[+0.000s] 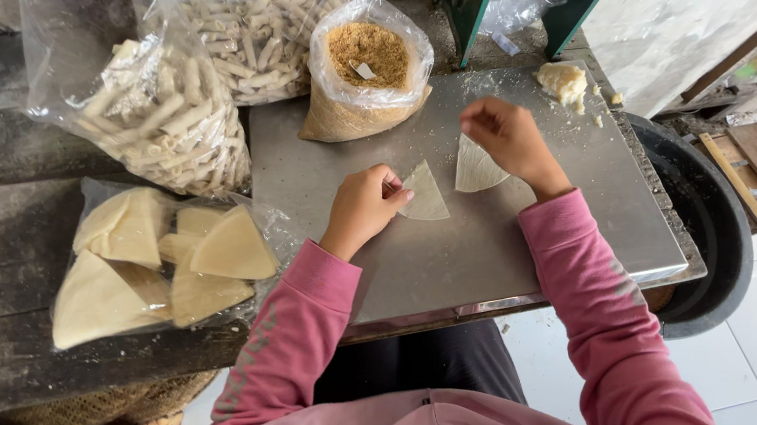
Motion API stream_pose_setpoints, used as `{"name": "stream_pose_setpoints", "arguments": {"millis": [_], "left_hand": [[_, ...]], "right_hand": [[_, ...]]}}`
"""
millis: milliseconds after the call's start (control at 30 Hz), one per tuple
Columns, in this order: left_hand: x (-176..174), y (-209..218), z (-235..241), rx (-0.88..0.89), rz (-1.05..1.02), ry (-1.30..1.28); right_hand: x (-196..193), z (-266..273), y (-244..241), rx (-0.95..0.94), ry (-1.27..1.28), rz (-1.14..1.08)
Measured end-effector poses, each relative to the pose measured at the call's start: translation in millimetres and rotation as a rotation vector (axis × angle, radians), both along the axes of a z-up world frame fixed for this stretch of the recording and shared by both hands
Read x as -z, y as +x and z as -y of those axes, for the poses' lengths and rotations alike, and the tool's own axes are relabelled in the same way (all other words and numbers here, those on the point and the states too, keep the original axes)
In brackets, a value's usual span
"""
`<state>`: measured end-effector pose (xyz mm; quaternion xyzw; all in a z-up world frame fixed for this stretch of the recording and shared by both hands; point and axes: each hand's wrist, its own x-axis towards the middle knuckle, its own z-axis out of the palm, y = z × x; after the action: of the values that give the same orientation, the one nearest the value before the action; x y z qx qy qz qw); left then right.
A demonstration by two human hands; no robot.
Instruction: The person folds triangular dough wrappers, scoops a crumbly filling into each, and seals them by hand. Completed units are stacked on the metal work surface.
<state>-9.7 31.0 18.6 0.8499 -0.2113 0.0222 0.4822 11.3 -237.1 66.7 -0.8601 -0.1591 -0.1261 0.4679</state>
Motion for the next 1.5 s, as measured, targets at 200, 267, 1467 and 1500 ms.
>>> {"name": "stream_pose_setpoints", "arguments": {"millis": [200,267,1467,1500], "left_hand": [[-1.3,1.0,0.5,-0.012,-0.106,-0.072],[0.8,1.6,0.3,-0.01,-0.117,-0.083],[17.1,4.1,4.0,-0.052,0.065,-0.034],[17.2,4.3,4.1,-0.057,0.038,-0.022]], "right_hand": [[-50.9,-49.3,40.5,0.014,-0.19,0.408],[-69.4,-71.2,67.0,-0.083,-0.294,0.336],[-55.5,-102.5,156.9,0.336,-0.456,0.252],[-53.5,-103.5,156.6,0.314,-0.435,0.231]]}}
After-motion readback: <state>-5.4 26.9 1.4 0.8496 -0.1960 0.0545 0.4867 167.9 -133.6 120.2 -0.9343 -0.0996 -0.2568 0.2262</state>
